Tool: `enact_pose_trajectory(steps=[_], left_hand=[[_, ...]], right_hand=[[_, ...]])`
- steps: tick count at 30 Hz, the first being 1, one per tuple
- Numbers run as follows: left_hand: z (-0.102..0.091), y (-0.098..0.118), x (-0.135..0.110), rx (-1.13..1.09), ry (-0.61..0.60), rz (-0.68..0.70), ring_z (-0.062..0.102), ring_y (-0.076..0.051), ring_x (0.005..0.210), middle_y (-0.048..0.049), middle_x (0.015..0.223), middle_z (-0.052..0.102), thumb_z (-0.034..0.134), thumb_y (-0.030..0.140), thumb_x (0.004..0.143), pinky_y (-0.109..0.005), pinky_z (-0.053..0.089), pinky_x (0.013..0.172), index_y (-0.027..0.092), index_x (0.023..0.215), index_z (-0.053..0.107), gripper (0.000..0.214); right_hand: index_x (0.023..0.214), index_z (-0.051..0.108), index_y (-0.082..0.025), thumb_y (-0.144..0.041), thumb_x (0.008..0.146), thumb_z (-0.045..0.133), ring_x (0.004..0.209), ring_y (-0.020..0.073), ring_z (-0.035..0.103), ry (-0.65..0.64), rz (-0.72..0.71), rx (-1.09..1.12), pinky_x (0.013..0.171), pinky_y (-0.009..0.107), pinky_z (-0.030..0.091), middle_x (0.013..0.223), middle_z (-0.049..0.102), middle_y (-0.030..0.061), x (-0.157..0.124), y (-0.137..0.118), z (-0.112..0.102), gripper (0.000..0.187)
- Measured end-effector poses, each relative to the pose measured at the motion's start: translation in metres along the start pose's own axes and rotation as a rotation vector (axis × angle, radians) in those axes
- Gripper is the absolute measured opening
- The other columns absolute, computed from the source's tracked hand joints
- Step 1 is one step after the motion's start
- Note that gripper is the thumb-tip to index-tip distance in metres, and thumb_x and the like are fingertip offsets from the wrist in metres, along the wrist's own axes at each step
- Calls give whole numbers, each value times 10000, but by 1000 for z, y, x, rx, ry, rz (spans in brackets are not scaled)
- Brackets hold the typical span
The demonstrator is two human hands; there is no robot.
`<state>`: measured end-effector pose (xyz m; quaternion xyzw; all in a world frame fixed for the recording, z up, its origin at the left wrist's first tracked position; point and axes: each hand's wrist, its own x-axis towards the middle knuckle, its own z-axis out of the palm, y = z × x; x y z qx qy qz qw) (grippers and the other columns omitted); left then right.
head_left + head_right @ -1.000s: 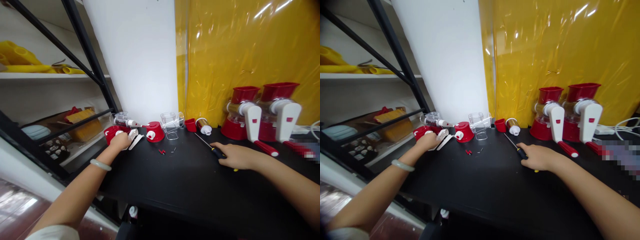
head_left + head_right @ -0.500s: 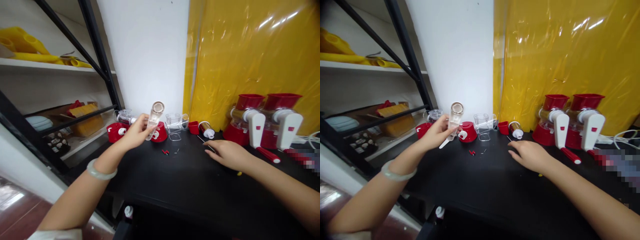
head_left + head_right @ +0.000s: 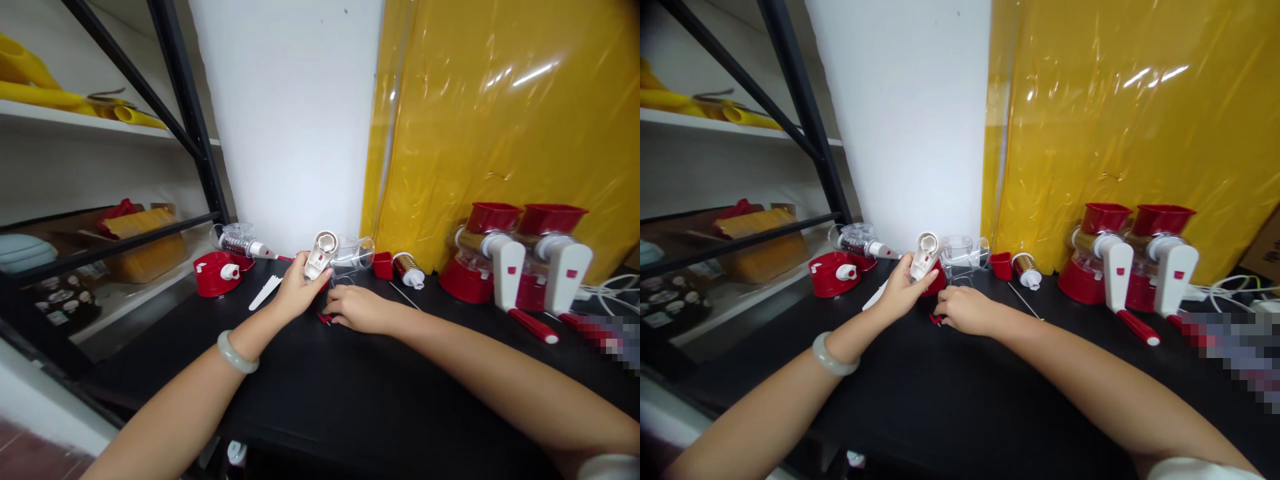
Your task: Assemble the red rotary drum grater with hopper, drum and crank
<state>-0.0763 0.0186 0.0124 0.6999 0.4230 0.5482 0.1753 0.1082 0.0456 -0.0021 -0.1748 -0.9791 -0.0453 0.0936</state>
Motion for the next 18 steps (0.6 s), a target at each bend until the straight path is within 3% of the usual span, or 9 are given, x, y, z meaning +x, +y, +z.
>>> enact_pose_trajectory(steps=[5, 9, 14, 18], left_hand=[[1, 2, 1, -45, 24, 32, 547, -145, 755, 21, 829, 569, 654, 366, 845, -254, 424, 725, 188, 965, 513, 257], [-1, 0, -2, -62, 64, 21, 551, -132, 707, 23, 804, 577, 658, 381, 848, -247, 435, 684, 186, 941, 524, 255], [-3, 4, -2, -241, 83, -99, 478, -82, 460, 66, 665, 519, 622, 476, 858, -216, 413, 476, 193, 942, 490, 323], [3, 12, -2, -375, 42, -229, 425, -64, 368, 95, 560, 469, 693, 509, 787, -181, 373, 371, 187, 944, 489, 413]], right_hand=[[981, 693, -147, -206, 853, 620, 981, 212, 599, 18, -16, 50, 892, 345, 457, 994, 661, 107, 4, 1, 3, 159], [890, 656, -144, -171, 798, 641, 877, 198, 600, 70, 22, 80, 820, 328, 470, 929, 652, 93, 1, 2, -15, 97], [910, 596, -159, -172, 814, 601, 773, 147, 584, 215, 109, 146, 711, 266, 469, 879, 638, 46, -10, 6, -48, 97], [916, 562, -173, -183, 827, 596, 717, 100, 570, 306, 138, 215, 673, 211, 460, 832, 630, 2, -23, 7, -59, 96]])
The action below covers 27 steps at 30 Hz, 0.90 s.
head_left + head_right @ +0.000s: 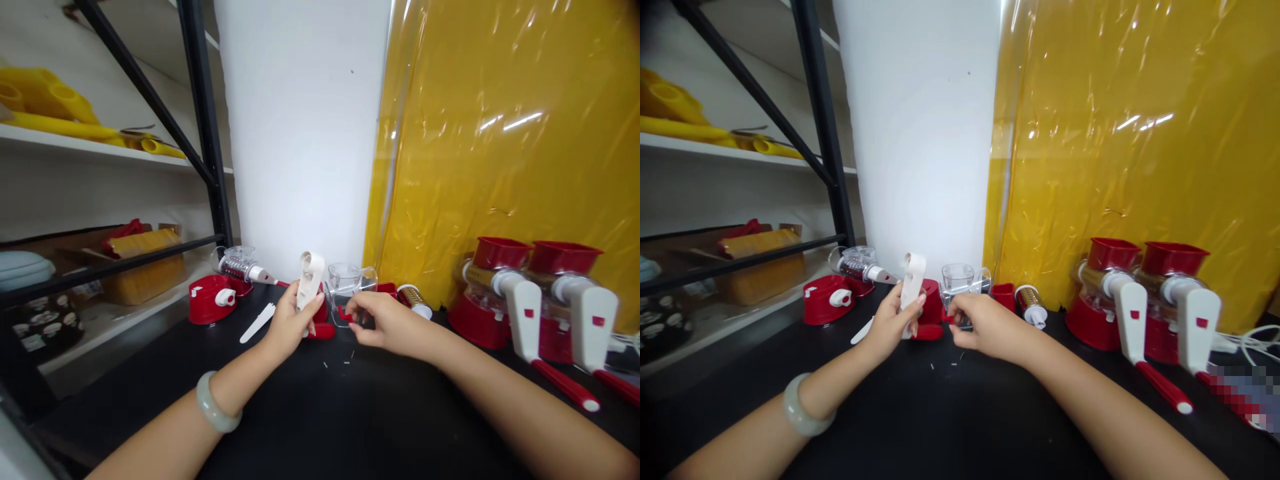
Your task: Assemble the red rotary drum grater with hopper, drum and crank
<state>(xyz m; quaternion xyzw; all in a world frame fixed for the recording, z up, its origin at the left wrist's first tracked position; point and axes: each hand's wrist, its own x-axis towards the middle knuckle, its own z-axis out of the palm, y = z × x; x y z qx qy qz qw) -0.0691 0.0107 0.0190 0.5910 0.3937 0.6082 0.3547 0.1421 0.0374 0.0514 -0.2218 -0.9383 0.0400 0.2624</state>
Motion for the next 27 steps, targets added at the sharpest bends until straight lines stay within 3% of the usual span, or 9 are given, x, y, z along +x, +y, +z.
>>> enact_pose_trajectory(steps=[5, 9, 13, 20, 27], left_hand=[[14, 5, -12, -419, -196, -202, 293, -6, 376, 71, 702, 546, 685, 462, 824, -117, 350, 342, 226, 985, 456, 366], [18, 3, -20, -592, -318, -259, 382, -15, 437, 22, 786, 563, 630, 479, 876, -181, 519, 443, 182, 946, 501, 331], [18, -3, -22, -624, -366, -317, 492, -65, 516, -10, 787, 554, 573, 481, 913, -247, 586, 498, 152, 937, 541, 332], [22, -6, -25, -585, -411, -354, 481, -70, 500, 6, 768, 538, 596, 484, 897, -222, 559, 421, 183, 964, 497, 324], [23, -11, -24, -502, -453, -350, 466, -64, 489, 21, 754, 524, 570, 516, 903, -218, 547, 397, 207, 981, 448, 342]], right_hand=[[927, 561, -181, -161, 825, 580, 764, 128, 566, 68, 19, -17, 705, 255, 443, 851, 625, 11, -9, -13, -11, 105], [936, 579, -183, -172, 830, 587, 799, 156, 576, 51, 23, -97, 718, 287, 430, 890, 644, 28, -11, -27, -20, 107], [935, 590, -193, -152, 822, 587, 808, 152, 595, 17, -8, -83, 718, 276, 435, 895, 658, 21, -12, -29, -19, 121], [935, 613, -161, -172, 828, 593, 806, 185, 628, -42, 39, -177, 697, 294, 437, 886, 679, 52, -11, -27, -13, 109], [875, 601, -166, -187, 821, 617, 751, 185, 622, -22, 17, -330, 643, 293, 411, 837, 670, 47, -12, -27, -9, 61]])
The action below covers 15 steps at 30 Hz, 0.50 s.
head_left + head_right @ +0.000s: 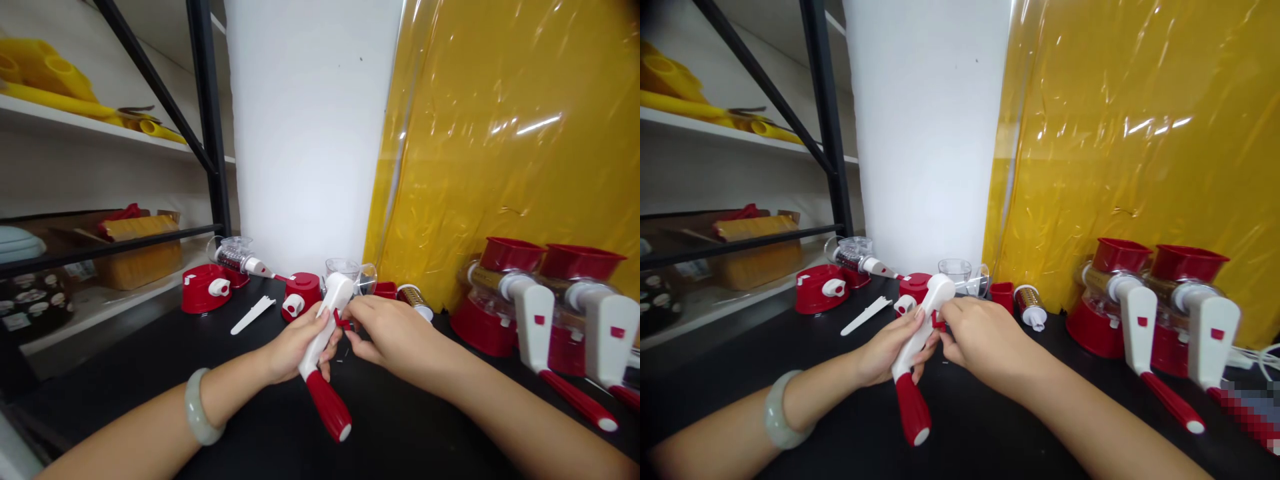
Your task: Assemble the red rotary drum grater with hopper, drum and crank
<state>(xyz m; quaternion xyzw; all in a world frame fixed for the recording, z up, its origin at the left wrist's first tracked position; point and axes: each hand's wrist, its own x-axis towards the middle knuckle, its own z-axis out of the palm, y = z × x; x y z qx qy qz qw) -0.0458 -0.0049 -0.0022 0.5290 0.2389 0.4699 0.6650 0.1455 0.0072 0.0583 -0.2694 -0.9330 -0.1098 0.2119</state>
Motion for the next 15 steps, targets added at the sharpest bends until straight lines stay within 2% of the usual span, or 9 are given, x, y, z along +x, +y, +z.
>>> enact_pose_trajectory(steps=[3, 6, 11, 15], left_hand=[[1, 2, -1, 41, 20, -7, 470, -60, 495, 29, 769, 525, 596, 510, 889, -229, 556, 400, 216, 950, 419, 348], [4, 3, -2, 59, 30, 5, 477, -62, 504, 33, 770, 521, 594, 511, 890, -230, 559, 406, 219, 968, 418, 349], [7, 4, -2, 28, 21, 31, 462, -62, 502, 36, 758, 500, 590, 505, 893, -219, 549, 408, 218, 952, 419, 340], [5, 4, -2, -3, 32, 47, 444, -63, 502, 39, 751, 481, 577, 500, 904, -219, 555, 404, 219, 972, 430, 325]], right_hand=[[851, 594, -165, -176, 821, 603, 743, 195, 619, 0, 2, -67, 635, 303, 408, 820, 660, 59, -1, -1, 0, 33], [872, 591, -166, -181, 823, 591, 738, 185, 610, -2, 46, 38, 638, 300, 421, 821, 655, 52, -3, -1, -1, 51], [958, 613, -182, -104, 748, 600, 663, 107, 592, -2, 253, 660, 614, 239, 469, 836, 678, 11, 1, 3, 10, 225], [929, 619, -163, -142, 730, 632, 695, 109, 608, 60, 372, 980, 660, 255, 513, 827, 672, 29, 6, 6, 19, 201]])
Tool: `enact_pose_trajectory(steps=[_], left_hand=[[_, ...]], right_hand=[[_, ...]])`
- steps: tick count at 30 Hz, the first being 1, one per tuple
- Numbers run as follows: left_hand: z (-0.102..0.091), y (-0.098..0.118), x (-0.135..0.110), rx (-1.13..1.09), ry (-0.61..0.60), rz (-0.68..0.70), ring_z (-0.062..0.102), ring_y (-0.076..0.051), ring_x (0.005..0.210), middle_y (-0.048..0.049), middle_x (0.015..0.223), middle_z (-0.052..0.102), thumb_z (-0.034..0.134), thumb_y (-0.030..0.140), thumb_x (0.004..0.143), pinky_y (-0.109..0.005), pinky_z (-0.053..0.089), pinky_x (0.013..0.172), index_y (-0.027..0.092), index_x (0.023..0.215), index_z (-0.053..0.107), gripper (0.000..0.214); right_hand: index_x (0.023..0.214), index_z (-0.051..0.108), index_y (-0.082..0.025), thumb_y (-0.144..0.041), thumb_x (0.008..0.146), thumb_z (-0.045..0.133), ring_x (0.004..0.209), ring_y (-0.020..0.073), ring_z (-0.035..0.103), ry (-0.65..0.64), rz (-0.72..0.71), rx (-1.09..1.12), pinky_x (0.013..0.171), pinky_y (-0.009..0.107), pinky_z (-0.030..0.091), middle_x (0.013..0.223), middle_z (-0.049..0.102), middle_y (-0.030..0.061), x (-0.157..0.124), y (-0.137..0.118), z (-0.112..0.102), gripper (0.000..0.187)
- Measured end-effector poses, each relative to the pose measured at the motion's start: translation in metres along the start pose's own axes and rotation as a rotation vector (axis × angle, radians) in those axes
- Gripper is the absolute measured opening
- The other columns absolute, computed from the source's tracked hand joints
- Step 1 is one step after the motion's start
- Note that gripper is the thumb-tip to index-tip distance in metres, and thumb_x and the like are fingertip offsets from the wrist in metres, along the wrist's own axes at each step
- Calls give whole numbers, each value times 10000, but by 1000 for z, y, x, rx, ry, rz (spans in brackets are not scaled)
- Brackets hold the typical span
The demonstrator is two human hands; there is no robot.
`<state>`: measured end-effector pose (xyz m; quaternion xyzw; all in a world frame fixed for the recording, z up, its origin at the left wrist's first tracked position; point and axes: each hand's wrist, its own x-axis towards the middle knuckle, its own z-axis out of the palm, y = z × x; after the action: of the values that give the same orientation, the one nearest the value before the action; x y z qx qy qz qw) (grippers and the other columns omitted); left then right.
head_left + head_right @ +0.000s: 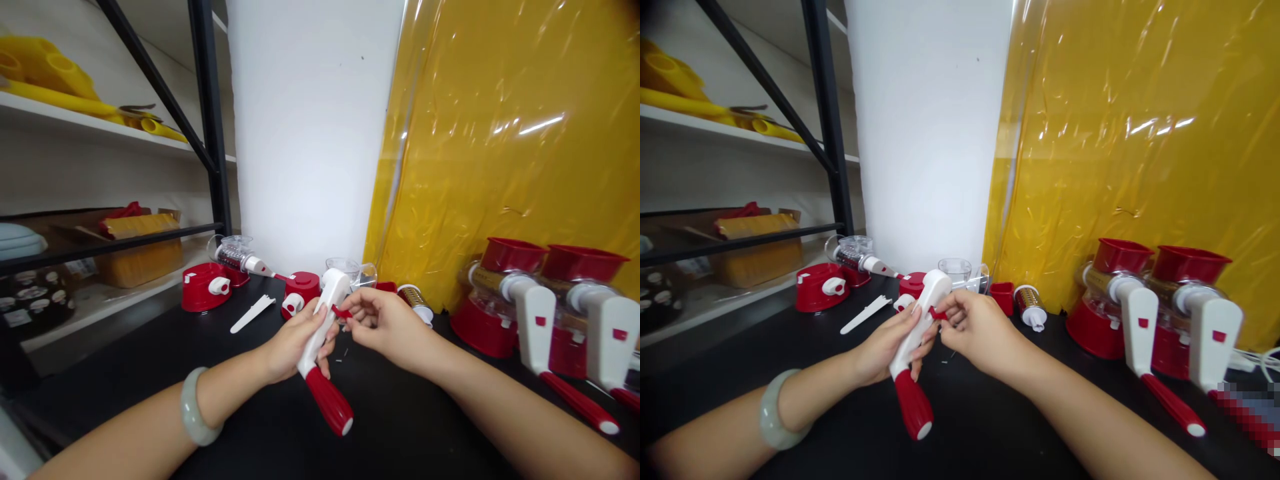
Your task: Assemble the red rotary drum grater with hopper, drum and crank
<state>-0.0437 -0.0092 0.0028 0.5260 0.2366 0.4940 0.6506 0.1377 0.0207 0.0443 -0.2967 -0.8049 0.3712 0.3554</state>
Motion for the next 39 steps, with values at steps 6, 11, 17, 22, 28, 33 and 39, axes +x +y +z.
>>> enact_pose_trajectory(steps=[6, 11, 17, 22, 28, 33, 39], left_hand=[[0, 2, 1, -58, 4, -5, 430, -61, 496, 33, 743, 476, 556, 507, 914, -214, 557, 396, 207, 954, 444, 323], [0, 2, 1, -63, -7, -23, 415, -59, 467, 38, 725, 457, 549, 508, 916, -209, 550, 394, 204, 959, 458, 320], [-2, -1, 1, -57, 9, -50, 437, -59, 485, 34, 736, 478, 552, 515, 913, -213, 559, 401, 209, 959, 461, 323], [-2, -1, 1, -54, 10, -76, 428, -51, 481, 40, 725, 477, 568, 533, 897, -211, 559, 397, 210, 965, 456, 348], [-1, -3, 0, -44, -43, -115, 420, -50, 466, 45, 717, 473, 574, 524, 896, -227, 569, 404, 213, 920, 416, 350], [-1, -3, 0, -38, -57, -116, 413, -46, 449, 47, 718, 466, 553, 512, 913, -226, 568, 406, 214, 932, 413, 330], [-3, -5, 0, -37, -96, -138, 420, -36, 449, 52, 727, 471, 544, 525, 915, -237, 578, 421, 214, 920, 411, 338]], right_hand=[[942, 640, -156, -216, 747, 644, 693, 122, 632, -26, -56, 35, 674, 281, 541, 802, 683, 33, -2, -7, -4, 204], [910, 682, -180, -103, 763, 608, 706, 124, 642, 88, -319, -432, 691, 259, 526, 802, 707, 24, -7, -13, -7, 182], [940, 680, -168, -110, 867, 550, 787, 165, 640, 8, -484, -757, 708, 278, 499, 869, 681, 63, -12, -15, -5, 160], [945, 680, -129, -89, 875, 537, 753, 178, 630, -56, -493, -814, 668, 285, 490, 841, 652, 71, -12, -16, -4, 164], [946, 662, -131, -98, 883, 539, 812, 197, 643, -90, -443, -804, 714, 304, 499, 886, 668, 84, -10, -16, -4, 143], [955, 604, -149, -135, 879, 567, 835, 202, 642, -11, -375, -754, 726, 315, 497, 906, 670, 73, -11, -9, -3, 86], [911, 535, -178, -180, 893, 575, 799, 174, 617, -4, -329, -713, 703, 294, 478, 887, 653, 44, -10, -8, -4, 44]])
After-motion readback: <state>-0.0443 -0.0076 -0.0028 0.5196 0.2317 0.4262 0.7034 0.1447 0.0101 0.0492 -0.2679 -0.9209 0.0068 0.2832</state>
